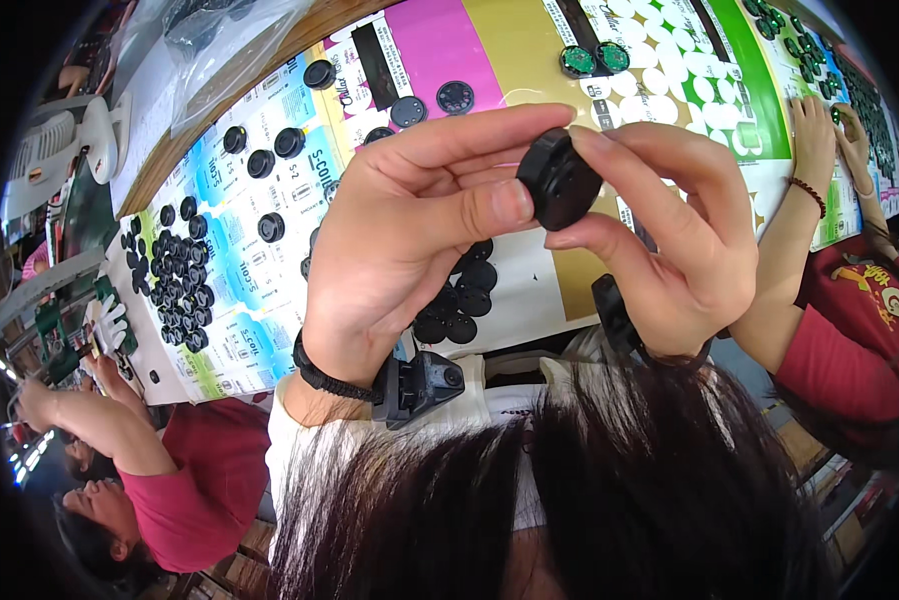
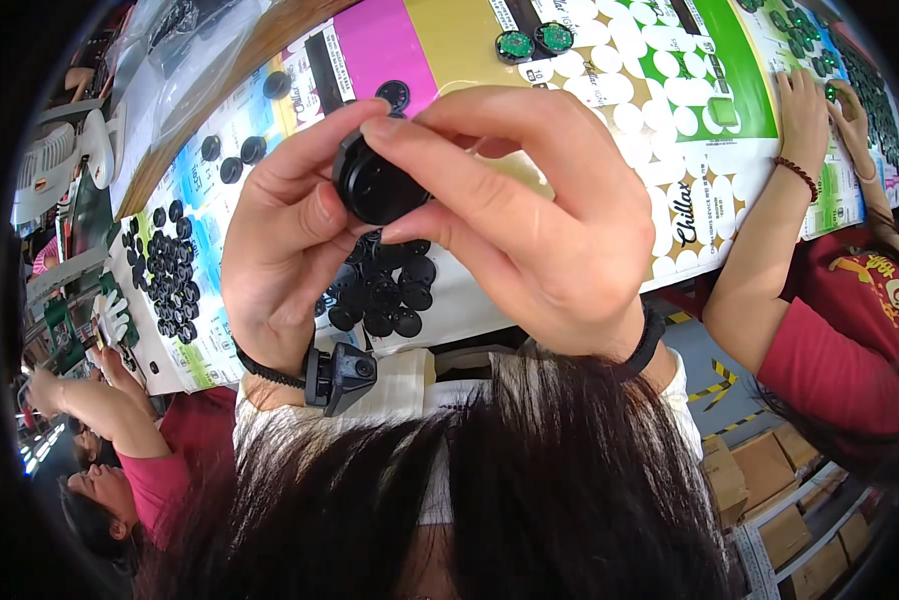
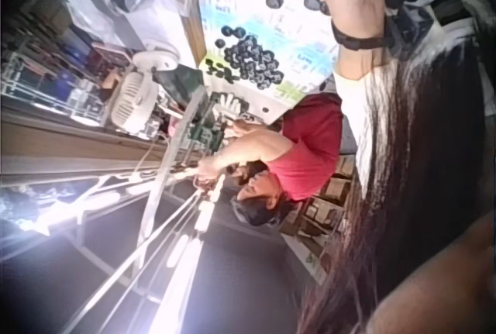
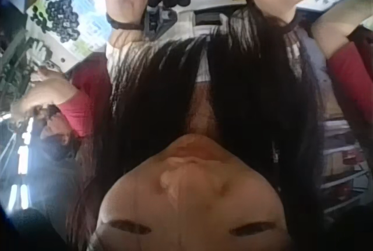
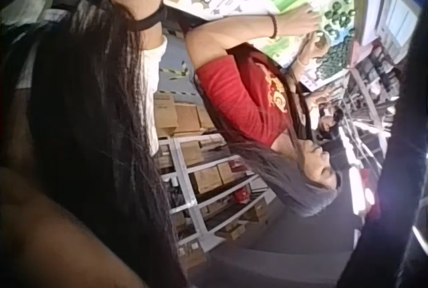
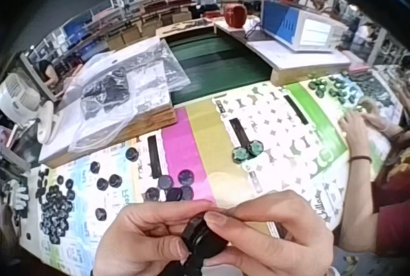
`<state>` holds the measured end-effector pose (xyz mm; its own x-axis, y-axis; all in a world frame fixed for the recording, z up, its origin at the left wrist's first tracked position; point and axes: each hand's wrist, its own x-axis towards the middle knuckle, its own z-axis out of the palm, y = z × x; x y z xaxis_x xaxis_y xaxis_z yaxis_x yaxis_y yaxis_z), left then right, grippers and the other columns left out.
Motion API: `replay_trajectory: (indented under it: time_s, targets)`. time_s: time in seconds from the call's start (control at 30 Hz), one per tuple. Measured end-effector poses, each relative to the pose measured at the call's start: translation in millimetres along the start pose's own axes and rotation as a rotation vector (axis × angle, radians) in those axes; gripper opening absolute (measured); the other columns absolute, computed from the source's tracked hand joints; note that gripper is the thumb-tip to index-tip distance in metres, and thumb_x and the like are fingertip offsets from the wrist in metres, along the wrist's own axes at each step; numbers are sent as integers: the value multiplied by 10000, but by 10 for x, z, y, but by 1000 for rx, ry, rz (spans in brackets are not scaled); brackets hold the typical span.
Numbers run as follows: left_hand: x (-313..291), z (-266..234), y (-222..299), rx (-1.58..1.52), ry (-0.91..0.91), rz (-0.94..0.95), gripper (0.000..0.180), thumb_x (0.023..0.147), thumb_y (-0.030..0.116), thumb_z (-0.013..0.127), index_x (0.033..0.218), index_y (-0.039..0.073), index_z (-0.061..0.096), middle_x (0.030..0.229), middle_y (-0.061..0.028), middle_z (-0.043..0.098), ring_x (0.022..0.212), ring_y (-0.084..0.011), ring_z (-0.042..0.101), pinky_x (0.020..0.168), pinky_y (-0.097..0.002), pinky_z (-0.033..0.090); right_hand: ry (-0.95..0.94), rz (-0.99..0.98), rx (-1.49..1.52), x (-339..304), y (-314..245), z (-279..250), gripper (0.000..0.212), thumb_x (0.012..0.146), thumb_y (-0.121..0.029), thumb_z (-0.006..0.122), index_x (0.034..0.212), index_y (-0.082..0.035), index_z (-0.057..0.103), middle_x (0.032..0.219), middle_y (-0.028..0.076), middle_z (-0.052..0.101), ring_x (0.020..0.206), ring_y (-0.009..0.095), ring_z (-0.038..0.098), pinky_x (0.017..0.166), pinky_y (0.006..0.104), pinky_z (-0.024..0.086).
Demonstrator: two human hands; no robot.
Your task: Assembling small black plastic housing components for electronics on a production line.
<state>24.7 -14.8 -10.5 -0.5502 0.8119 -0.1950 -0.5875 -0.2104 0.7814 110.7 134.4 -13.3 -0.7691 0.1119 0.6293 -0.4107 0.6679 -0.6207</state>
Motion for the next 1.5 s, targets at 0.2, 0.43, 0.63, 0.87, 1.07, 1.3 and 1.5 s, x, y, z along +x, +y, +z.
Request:
replay_trajectory:
  time_s: [0.2, 0.43, 0.63, 0.87, 1.07, 1.3, 1.5]
  targets:
    - [-1, -28, -26, -6, -4, 5, 548, 727, 146, 646, 1179, -55, 411, 1075, -150, 535, 978, -229, 541, 827, -325, 468, -28, -31, -6, 6, 11, -7, 482, 510, -16, 729, 973, 19, 601, 930, 113, 521, 801, 192, 533, 674, 261, 450]
    - [-40, -26, -8, 41, 18, 28, 533, 735, 148, 637, 1175, -57, 416, 1086, -154, 528, 993, -230, 531, 851, -344, 453, -30, -28, 21, 13, 19, 36, 496, 504, 24, 723, 984, 10, 600, 930, 115, 522, 800, 190, 535, 672, 255, 453]
    - [-83, 150, -13, 248, 114, 180, 401, 787, 73, 575, 1136, -75, 443, 1059, -164, 539, 969, -219, 542, 836, -307, 449, -30, -28, -105, -12, 19, 44, 480, 524, 40, 690, 993, -16, 607, 925, 119, 536, 816, 203, 542, 684, 263, 459]
    - [-99, 184, -46, 805, 340, 389, 231, 805, -56, 482, 1033, -89, 492, 982, -142, 570, 894, -163, 556, 762, -238, 455, 46, 83, 216, -16, 104, 331, 408, 598, 45, 655, 1000, 15, 590, 1039, 170, 551, 876, 266, 570, 761, 281, 466]
    - [-59, 216, 6, 439, 269, 267, 247, 813, -12, 506, 1046, -89, 487, 989, -154, 571, 890, -168, 561, 755, -253, 465, 36, -26, 94, 25, 79, 211, 434, 572, 16, 681, 995, 22, 584, 1003, 166, 571, 889, 255, 574, 766, 284, 469]
    - [-156, -9, 82, 254, 177, 140, 302, 850, 106, 479, 1095, -72, 469, 1032, -161, 554, 929, -218, 563, 803, -332, 471, -51, -55, 43, 18, 123, 259, 466, 545, -44, 705, 990, 12, 578, 993, 155, 576, 953, 286, 548, 815, 333, 445]
    - [-92, -44, 75, 102, -50, 56, 424, 841, 202, 510, 1152, -71, 415, 1081, -167, 524, 990, -247, 536, 842, -359, 455, -108, -74, 151, 84, 76, 62, 439, 575, -77, 700, 970, 33, 542, 1020, 181, 553, 1051, 398, 466, 921, 522, 308]
